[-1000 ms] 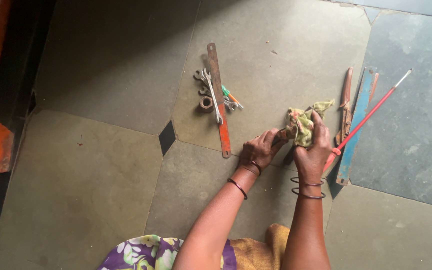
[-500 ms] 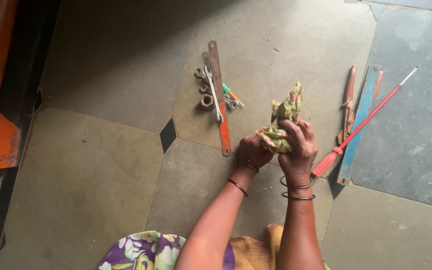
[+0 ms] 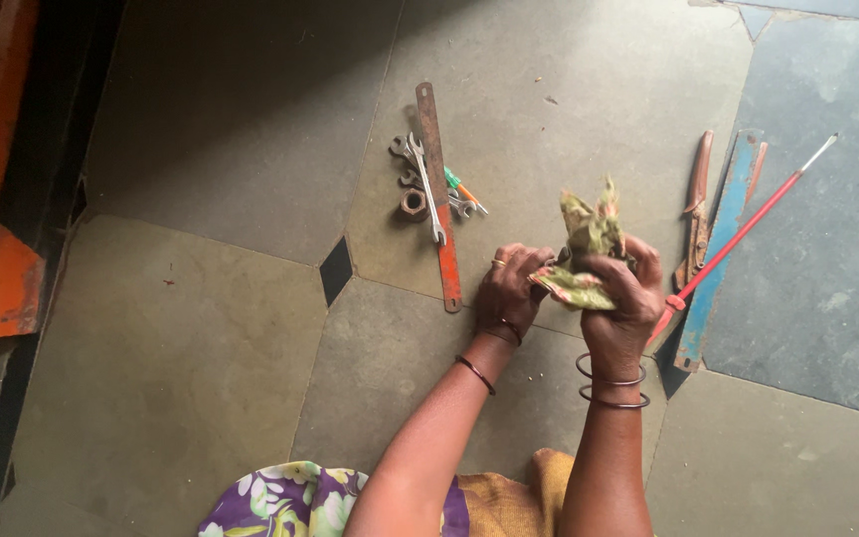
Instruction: The person sits on a tiled floor and wipes a wrench and a pair of pliers with a cloth. They clean the tools thoroughly, turning them over to wipe different sides, and place them back on the floor among other tools.
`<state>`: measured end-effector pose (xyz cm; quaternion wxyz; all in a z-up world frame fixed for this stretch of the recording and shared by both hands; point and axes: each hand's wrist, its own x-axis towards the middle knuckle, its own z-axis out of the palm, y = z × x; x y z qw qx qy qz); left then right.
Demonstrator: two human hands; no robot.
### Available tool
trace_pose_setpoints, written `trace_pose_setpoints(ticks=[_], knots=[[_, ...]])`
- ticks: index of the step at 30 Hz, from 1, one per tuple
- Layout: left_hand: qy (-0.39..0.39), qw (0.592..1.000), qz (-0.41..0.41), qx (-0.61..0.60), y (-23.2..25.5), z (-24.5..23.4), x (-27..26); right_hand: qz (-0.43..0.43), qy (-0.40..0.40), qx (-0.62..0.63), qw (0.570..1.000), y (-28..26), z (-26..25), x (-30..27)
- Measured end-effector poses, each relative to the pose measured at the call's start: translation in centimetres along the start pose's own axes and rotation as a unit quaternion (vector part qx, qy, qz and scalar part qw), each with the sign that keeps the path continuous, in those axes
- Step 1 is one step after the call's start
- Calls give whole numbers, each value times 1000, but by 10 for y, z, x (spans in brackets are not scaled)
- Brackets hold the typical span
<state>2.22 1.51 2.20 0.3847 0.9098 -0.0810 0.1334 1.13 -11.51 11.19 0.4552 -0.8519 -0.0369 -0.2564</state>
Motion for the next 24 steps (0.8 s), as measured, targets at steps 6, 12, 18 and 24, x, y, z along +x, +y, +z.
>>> trace_pose_setpoints(ticks=[6, 12, 18, 24], knots=[[3, 999, 14, 47, -11, 12, -9, 60, -150, -116, 980, -31, -15, 16], [-8, 995, 47, 86, -6, 7, -5, 90, -106, -143, 980, -18, -5, 4], [25, 991, 95, 89, 6, -3, 1, 38, 3, -118, 992, -1, 5, -6], [15, 993, 84, 86, 0, 3, -1, 11, 96, -65, 993, 8, 16, -18]])
